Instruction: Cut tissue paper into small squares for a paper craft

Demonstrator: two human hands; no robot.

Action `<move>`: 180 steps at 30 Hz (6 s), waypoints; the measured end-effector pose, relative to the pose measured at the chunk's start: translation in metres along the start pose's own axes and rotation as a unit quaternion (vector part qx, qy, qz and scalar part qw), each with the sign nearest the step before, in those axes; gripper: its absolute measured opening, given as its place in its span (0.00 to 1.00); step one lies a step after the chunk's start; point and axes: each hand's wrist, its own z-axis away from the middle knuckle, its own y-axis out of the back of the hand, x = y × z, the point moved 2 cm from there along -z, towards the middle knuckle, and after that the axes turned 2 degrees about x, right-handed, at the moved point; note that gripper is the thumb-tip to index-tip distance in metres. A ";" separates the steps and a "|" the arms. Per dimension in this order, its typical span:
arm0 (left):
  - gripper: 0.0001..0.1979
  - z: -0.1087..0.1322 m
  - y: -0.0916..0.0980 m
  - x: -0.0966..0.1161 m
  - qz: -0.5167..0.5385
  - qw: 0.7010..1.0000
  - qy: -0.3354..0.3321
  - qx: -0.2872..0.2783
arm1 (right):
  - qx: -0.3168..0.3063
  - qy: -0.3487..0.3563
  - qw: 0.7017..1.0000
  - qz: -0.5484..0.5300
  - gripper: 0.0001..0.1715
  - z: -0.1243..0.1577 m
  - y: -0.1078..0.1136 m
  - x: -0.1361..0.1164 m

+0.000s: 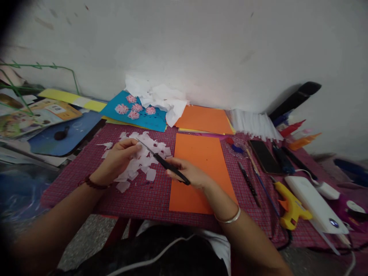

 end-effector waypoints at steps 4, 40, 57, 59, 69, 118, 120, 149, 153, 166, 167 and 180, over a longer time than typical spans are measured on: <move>0.11 -0.001 -0.002 -0.001 0.005 1.000 0.009 -0.006 | 0.017 0.012 1.000 0.022 0.35 -0.002 0.000 0.000; 0.07 0.000 0.010 0.007 0.038 0.998 0.031 0.038 | 0.040 0.002 0.999 -0.036 0.35 -0.001 -0.001 0.002; 0.10 -0.006 0.012 0.001 0.141 0.987 -0.007 0.075 | -0.055 -0.096 0.951 -0.289 0.39 -0.007 -0.009 0.007; 0.10 -0.006 0.011 0.001 0.155 0.985 -0.005 0.072 | -0.066 -0.106 0.941 -0.313 0.38 -0.008 -0.009 0.008; 0.05 -0.011 0.016 -0.002 0.189 0.972 0.014 0.138 | -0.107 -0.100 0.902 -0.406 0.36 -0.005 -0.013 0.011; 0.12 -0.006 0.006 -0.006 0.159 0.983 0.083 0.046 | -0.015 0.016 0.997 -0.073 0.32 -0.002 -0.025 -0.002; 0.12 -0.005 0.005 -0.007 0.154 0.983 0.084 0.047 | -0.010 0.015 0.997 -0.079 0.31 -0.002 -0.026 -0.002; 0.30 -0.012 0.014 0.006 0.084 0.995 -0.051 0.006 | -0.166 -0.054 0.921 -0.348 0.38 -0.005 -0.023 0.013; 0.17 -0.016 0.009 -0.002 0.121 0.992 -0.008 -0.047 | -0.206 -0.040 0.909 -0.360 0.36 -0.005 -0.027 0.015; 0.07 -0.028 0.048 0.006 -0.339 0.898 -0.210 0.185 | 0.074 0.039 0.996 0.033 0.28 0.042 0.041 -0.031; 0.07 -0.027 0.050 0.009 -0.376 0.875 -0.237 0.190 | 0.109 0.022 0.990 0.085 0.27 0.048 0.046 -0.029; 0.05 0.080 -0.034 0.026 -0.420 0.837 -0.342 -0.080 | 0.279 -0.016 0.879 0.388 0.33 0.093 0.051 0.015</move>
